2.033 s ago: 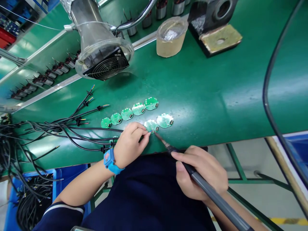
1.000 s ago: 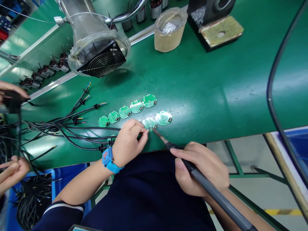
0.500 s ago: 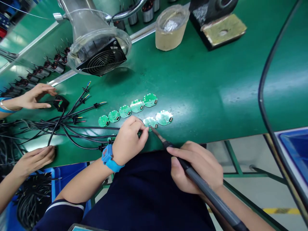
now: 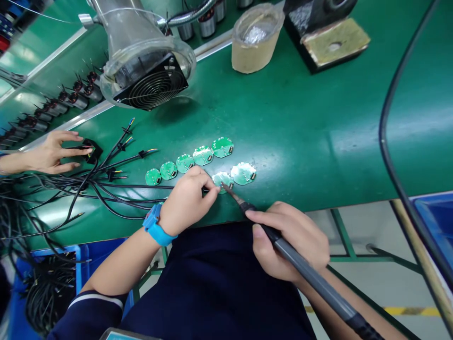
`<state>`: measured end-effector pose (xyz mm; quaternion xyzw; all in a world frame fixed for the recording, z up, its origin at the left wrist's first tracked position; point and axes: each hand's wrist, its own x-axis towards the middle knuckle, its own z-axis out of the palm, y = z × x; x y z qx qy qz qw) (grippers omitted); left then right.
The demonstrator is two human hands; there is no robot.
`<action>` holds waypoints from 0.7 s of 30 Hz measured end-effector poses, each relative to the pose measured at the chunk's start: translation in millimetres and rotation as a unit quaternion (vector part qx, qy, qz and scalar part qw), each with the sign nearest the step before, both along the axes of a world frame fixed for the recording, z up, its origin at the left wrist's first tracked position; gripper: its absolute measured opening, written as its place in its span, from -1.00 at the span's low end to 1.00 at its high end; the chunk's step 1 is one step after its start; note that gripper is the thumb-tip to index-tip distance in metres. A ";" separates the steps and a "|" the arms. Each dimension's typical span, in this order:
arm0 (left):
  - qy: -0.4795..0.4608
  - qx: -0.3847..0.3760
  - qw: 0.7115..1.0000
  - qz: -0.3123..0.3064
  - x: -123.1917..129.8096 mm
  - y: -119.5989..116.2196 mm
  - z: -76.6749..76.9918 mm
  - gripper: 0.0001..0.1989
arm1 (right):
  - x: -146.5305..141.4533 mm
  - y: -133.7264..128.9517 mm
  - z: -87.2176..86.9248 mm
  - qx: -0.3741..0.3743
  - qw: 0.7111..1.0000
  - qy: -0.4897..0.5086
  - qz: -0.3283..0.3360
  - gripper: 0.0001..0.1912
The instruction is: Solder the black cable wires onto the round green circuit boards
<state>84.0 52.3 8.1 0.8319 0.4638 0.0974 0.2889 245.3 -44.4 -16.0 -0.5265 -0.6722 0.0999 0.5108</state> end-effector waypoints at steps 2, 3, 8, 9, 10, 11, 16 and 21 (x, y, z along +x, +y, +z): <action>0.005 -0.013 1.000 0.000 0.8 1.9 1.5 -0.80 | 0.5 0.3 0.2 0.005 1.000 -0.002 0.002 -0.78; 0.009 -0.018 1.000 -0.001 1.2 2.8 2.1 -0.80 | 0.9 0.4 0.5 0.005 1.000 -0.004 0.004 -0.79; 0.032 -0.028 0.999 -0.001 3.2 6.7 4.8 -0.81 | 2.0 1.6 3.8 -0.023 0.999 -0.028 0.014 -0.83; 0.038 -0.031 0.999 -0.001 3.9 7.3 5.5 -0.81 | 1.8 1.8 4.4 -0.026 0.999 -0.027 0.014 -0.83; 0.046 -0.034 0.998 -0.001 4.7 8.0 6.3 -0.80 | 1.5 1.9 4.8 -0.029 0.999 -0.025 0.013 -0.83; 0.054 -0.039 0.998 -0.003 5.5 8.5 7.0 -0.80 | 1.4 1.8 4.9 -0.029 0.999 -0.023 0.013 -0.82; 0.093 -0.061 0.994 -0.017 9.4 12.5 9.6 -0.80 | 5.2 -2.1 0.4 -0.030 0.999 0.037 -0.013 -0.81; 0.135 -0.084 0.987 -0.024 12.1 16.7 12.0 -0.81 | 14.4 -3.4 -7.1 -0.035 0.991 0.111 -0.073 -0.89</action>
